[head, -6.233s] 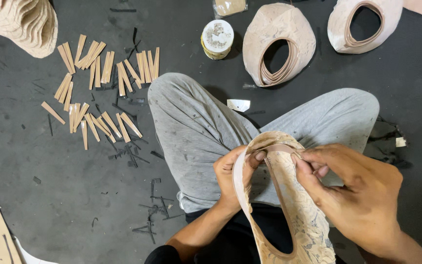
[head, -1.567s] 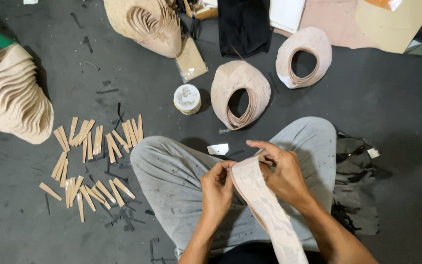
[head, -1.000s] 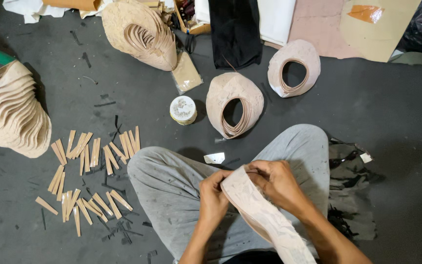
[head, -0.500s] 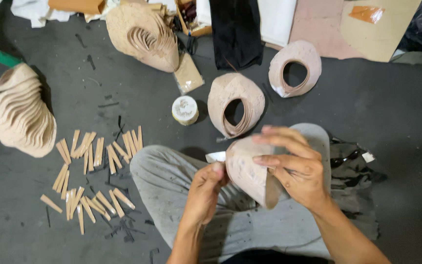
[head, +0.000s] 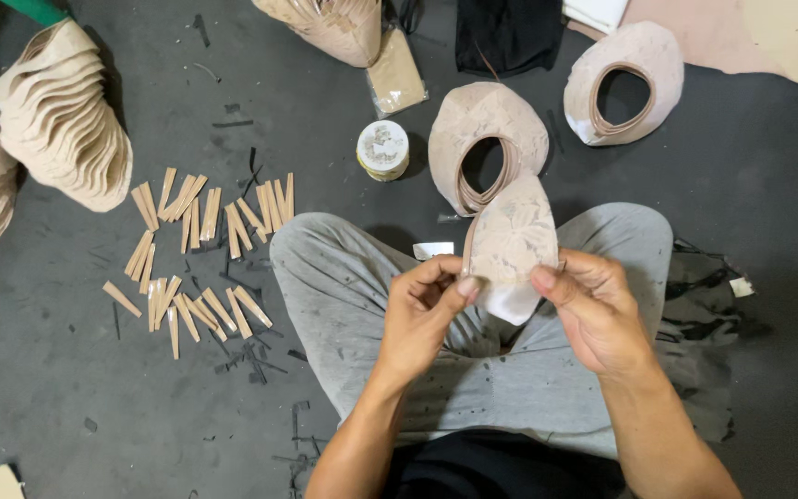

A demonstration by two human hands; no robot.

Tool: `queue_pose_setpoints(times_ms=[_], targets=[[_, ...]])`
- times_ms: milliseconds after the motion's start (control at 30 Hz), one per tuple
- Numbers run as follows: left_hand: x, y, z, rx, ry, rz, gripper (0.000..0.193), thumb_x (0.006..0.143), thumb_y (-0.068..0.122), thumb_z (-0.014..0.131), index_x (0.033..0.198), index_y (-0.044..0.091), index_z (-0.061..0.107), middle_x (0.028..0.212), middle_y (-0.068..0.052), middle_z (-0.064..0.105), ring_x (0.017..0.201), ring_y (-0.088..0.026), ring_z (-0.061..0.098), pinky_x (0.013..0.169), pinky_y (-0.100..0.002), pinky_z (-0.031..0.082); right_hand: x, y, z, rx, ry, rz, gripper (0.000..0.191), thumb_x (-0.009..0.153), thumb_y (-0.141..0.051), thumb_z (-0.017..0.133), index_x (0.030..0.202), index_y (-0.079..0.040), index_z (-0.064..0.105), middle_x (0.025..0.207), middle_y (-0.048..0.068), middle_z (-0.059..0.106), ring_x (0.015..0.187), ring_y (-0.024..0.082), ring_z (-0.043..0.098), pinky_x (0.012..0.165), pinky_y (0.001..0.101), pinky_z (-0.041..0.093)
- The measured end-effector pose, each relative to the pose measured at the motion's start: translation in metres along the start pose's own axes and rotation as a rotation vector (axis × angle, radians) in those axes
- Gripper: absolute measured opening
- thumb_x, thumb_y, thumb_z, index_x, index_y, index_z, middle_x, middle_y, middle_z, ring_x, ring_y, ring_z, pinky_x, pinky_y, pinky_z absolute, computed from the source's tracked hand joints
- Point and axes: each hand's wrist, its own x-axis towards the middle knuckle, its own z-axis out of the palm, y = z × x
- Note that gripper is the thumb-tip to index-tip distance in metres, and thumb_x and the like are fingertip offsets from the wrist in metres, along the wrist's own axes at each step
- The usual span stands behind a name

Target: The person sits on the floor and attaches a fabric strap to the edge of a lace shoe upper, aligning the strap along the opening and securing it with wooden clothespins. They work on several shoe uppers one at a time, pressing the strap in place and clipping it before setting the piece aside.

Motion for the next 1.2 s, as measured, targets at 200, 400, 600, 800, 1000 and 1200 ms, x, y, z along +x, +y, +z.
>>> queue_pose_setpoints(times_ms=[200,400,600,800,1000,1200], targets=[[-0.002,-0.012,0.004,0.024,0.062,0.122,0.012,0.102,0.009,0.069,0.097,-0.002,0.069,0.088,0.002,0.068,0.083,-0.005,0.058,0.077,-0.022,0.048,0.000,0.004,0.006,-0.053,0.013,-0.026,0.022,0.099,-0.005,0.068,0.119,0.005,0.073,0.116,0.013,0.076,0.107,0.017,0.069,0.098,0.0349,0.053],[0.000,-0.008,0.002,0.099,0.012,0.022,0.014,0.101,0.011,0.070,0.094,-0.001,0.070,0.082,0.004,0.064,0.076,-0.003,0.053,0.068,-0.021,0.043,0.000,0.006,0.001,-0.093,0.029,0.085,0.026,0.087,-0.003,0.077,0.112,0.005,0.076,0.106,0.014,0.079,0.094,0.018,0.073,0.089,0.0355,0.057],[-0.005,-0.009,0.002,0.160,-0.015,0.043,0.009,0.095,0.007,0.075,0.092,-0.001,0.071,0.085,0.004,0.067,0.080,-0.003,0.058,0.071,-0.020,0.047,0.000,0.018,0.000,-0.130,0.027,0.069,0.026,0.084,-0.001,0.079,0.110,0.003,0.077,0.101,0.011,0.080,0.092,0.015,0.073,0.087,0.0323,0.058],[-0.007,-0.021,-0.002,0.009,-0.048,0.052,0.007,0.097,0.004,0.074,0.094,-0.002,0.071,0.088,0.001,0.070,0.080,-0.004,0.059,0.071,-0.021,0.047,-0.002,0.027,-0.003,-0.040,-0.040,0.077,0.023,0.085,0.000,0.080,0.108,0.004,0.078,0.101,0.012,0.080,0.093,0.017,0.073,0.087,0.0345,0.056],[-0.004,-0.020,-0.010,-0.023,-0.014,-0.036,0.007,0.097,0.006,0.072,0.097,-0.001,0.072,0.087,0.001,0.071,0.080,-0.004,0.062,0.073,-0.021,0.051,0.002,0.024,0.000,-0.043,-0.018,0.138,0.024,0.086,-0.005,0.078,0.108,0.003,0.078,0.101,0.011,0.080,0.094,0.016,0.072,0.089,0.0341,0.055],[-0.002,-0.017,-0.012,0.056,0.006,-0.049,0.009,0.094,0.006,0.074,0.099,-0.001,0.073,0.089,0.001,0.073,0.080,-0.003,0.062,0.074,-0.021,0.052,0.006,0.024,0.005,-0.017,-0.031,0.113,0.024,0.089,-0.007,0.078,0.109,0.005,0.076,0.103,0.011,0.079,0.096,0.016,0.070,0.091,0.0335,0.054]])
